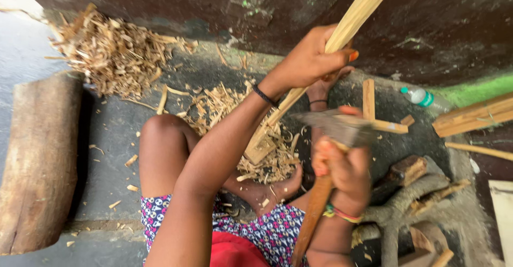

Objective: The person sits on the floor and uses a small axe to carve a long wooden stick. They hold the stick with their left hand and repeatedly strike it with the axe in their right hand, creating wood shavings that accumulate on the floor.

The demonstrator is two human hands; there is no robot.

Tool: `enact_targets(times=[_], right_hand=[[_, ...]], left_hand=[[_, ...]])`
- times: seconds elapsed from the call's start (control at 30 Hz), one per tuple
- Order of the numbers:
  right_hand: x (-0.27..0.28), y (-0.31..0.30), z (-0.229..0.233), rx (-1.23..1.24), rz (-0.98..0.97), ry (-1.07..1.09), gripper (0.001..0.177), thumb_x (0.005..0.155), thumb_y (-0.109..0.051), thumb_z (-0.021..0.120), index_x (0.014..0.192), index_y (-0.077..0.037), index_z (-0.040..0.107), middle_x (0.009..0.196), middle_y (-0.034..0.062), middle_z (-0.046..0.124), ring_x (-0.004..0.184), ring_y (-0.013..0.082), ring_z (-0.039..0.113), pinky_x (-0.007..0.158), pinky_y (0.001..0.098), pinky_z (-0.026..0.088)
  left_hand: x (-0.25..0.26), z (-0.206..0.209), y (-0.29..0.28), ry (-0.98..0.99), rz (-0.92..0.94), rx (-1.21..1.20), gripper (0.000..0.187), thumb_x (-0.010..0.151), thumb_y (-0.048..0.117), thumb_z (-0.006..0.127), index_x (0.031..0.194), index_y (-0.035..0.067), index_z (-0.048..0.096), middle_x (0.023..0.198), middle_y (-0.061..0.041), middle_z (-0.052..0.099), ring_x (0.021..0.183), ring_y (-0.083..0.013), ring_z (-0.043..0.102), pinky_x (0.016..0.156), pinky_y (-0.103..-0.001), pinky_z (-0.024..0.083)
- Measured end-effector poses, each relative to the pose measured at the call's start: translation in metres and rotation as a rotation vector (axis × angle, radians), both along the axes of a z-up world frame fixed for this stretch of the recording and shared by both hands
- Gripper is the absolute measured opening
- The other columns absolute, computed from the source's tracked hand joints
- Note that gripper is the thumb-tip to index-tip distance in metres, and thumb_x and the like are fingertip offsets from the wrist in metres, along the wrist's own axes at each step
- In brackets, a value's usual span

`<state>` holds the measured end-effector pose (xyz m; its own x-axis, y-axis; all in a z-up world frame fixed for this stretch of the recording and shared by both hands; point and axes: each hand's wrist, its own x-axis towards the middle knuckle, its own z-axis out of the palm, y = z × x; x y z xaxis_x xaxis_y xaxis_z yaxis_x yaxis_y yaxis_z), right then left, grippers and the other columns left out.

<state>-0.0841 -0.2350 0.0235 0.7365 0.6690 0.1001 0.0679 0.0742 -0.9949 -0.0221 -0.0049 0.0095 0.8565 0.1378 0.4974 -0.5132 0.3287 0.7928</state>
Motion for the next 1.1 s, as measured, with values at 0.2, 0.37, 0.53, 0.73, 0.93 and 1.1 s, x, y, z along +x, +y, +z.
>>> enact_targets(times=[0.2, 0.37, 0.53, 0.73, 0.93, 1.1], right_hand=[[0.006, -0.002, -0.020, -0.075, -0.022, 0.137, 0.061, 0.094, 0.000, 0.058, 0.148, -0.013, 0.030, 0.080, 0.0036, 0.054, 0.049, 0.0077, 0.047, 0.040, 0.0236, 0.042], [0.006, 0.036, -0.093, -0.213, 0.045, 0.264, 0.062, 0.093, 0.000, 0.054, 0.148, -0.015, 0.031, 0.074, 0.0031, 0.054, 0.044, 0.0090, 0.048, 0.037, 0.0266, 0.043], [0.003, 0.025, -0.058, -0.236, 0.015, 0.078, 0.064, 0.094, -0.005, 0.058, 0.150, -0.014, 0.030, 0.073, 0.0045, 0.054, 0.046, 0.0090, 0.051, 0.040, 0.0254, 0.045], [-0.005, -0.002, -0.011, 0.021, -0.018, 0.031, 0.062, 0.097, -0.008, 0.061, 0.151, -0.013, 0.031, 0.083, 0.0037, 0.054, 0.053, 0.0072, 0.049, 0.045, 0.0234, 0.045], [0.000, 0.040, -0.089, -0.217, 0.036, 0.269, 0.062, 0.091, 0.001, 0.058, 0.146, -0.017, 0.033, 0.077, 0.0034, 0.052, 0.046, 0.0070, 0.047, 0.037, 0.0238, 0.042], [-0.001, 0.034, -0.109, -0.224, 0.018, 0.215, 0.059, 0.094, 0.002, 0.056, 0.146, -0.015, 0.033, 0.079, 0.0035, 0.055, 0.046, 0.0076, 0.048, 0.038, 0.0238, 0.043]], left_hand=[[0.005, -0.008, -0.002, -0.020, -0.063, -0.055, 0.013, 0.093, 0.011, 0.066, 0.099, 0.005, 0.056, 0.069, 0.000, 0.060, 0.054, -0.0069, 0.056, 0.046, -0.026, 0.045], [0.017, -0.015, 0.003, -0.066, 0.022, 0.028, 0.014, 0.091, 0.011, 0.068, 0.098, 0.004, 0.058, 0.075, 0.000, 0.065, 0.058, -0.0077, 0.064, 0.050, -0.027, 0.054], [0.001, -0.012, 0.004, -0.024, -0.032, -0.051, 0.014, 0.096, 0.010, 0.067, 0.095, 0.003, 0.055, 0.072, 0.000, 0.057, 0.058, -0.0078, 0.056, 0.050, -0.027, 0.046], [0.002, -0.008, 0.002, -0.035, -0.051, -0.050, 0.013, 0.096, 0.011, 0.066, 0.095, 0.004, 0.055, 0.068, 0.000, 0.058, 0.053, -0.0074, 0.055, 0.047, -0.026, 0.044], [0.009, -0.006, -0.010, -0.068, -0.031, -0.016, 0.014, 0.095, 0.010, 0.068, 0.097, 0.004, 0.056, 0.073, 0.000, 0.058, 0.056, -0.0075, 0.055, 0.048, -0.026, 0.046], [-0.003, -0.006, 0.006, -0.019, -0.016, -0.082, 0.017, 0.089, 0.010, 0.063, 0.103, 0.006, 0.056, 0.086, 0.001, 0.065, 0.060, -0.0049, 0.058, 0.049, -0.025, 0.049]])
